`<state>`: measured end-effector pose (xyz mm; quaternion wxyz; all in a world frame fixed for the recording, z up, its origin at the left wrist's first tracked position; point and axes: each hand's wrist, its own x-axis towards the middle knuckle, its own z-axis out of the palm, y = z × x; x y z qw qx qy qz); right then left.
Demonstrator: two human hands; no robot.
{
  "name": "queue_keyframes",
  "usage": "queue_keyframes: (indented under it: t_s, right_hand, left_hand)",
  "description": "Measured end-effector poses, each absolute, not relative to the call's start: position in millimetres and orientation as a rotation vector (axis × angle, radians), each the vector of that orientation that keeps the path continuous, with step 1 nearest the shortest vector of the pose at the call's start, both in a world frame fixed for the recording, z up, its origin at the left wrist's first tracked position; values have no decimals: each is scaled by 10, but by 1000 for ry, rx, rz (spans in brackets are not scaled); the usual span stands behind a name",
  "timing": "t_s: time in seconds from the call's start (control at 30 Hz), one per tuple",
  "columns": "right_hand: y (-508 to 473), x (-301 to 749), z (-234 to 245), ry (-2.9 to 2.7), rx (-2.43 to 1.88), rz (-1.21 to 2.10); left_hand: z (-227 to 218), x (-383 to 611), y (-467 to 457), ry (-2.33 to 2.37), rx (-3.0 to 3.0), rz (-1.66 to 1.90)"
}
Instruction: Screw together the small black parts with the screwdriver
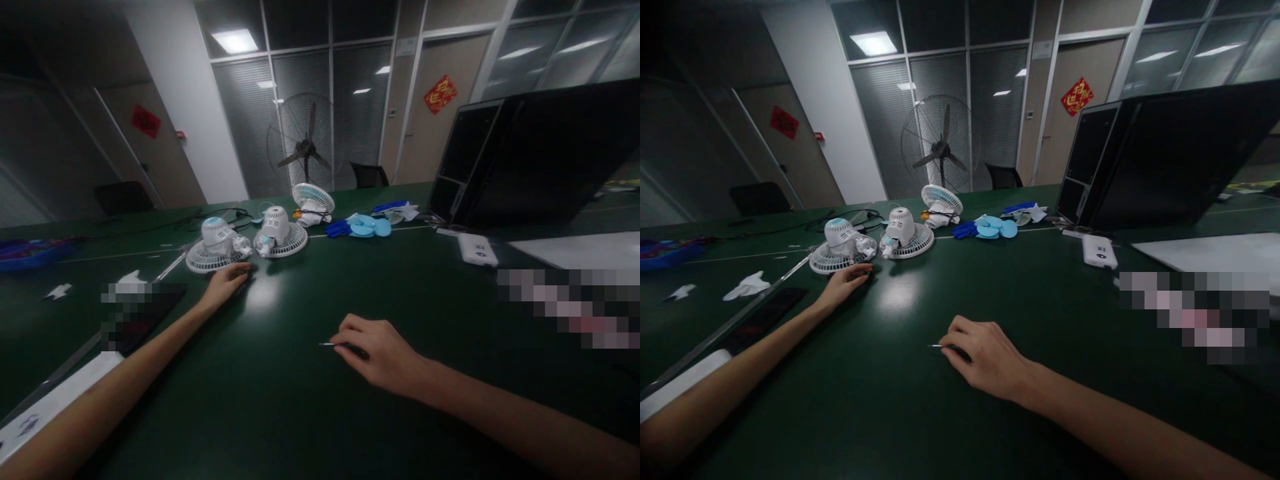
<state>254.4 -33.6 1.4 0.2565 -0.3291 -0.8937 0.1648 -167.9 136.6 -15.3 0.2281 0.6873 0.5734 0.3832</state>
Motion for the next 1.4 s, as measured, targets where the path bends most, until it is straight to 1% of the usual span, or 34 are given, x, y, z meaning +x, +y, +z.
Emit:
queue_keyframes:
  t_s: [0.1,0.4,0.63,0.73,0.9,0.97,1.07,1.27,1.4]
  right_hand:
    - [-341,2538,26,-2423,-898,469]
    - [-353,2536,44,-2429,-904,462]
    - [-351,2537,46,-2427,-919,473]
    - [-351,2541,50,-2424,-910,468]
    - [-360,2537,63,-2418,-909,493]
    - [-363,2537,59,-2416,-915,477]
    - [-357,2540,45,-2388,-920,471]
    - [-334,2543,47,-2311,-960,486]
    - [-345,2537,60,-2340,-926,477]
  left_hand:
    - [-163,-1691,1374,1609,1916,1048]
    - [-174,-1658,1370,1380,1824,1071]
    - [-201,-1676,1381,1333,1842,1026]
    - [-194,-1669,1376,1347,1845,1004]
    - [-156,-1656,1360,1527,1893,968]
    - [-136,-1624,1329,1512,1930,961]
    - [-96,-1447,1160,1387,1971,918]
    - [-10,-633,372,1000,2059,623]
    - [38,-279,4,895,2026,573]
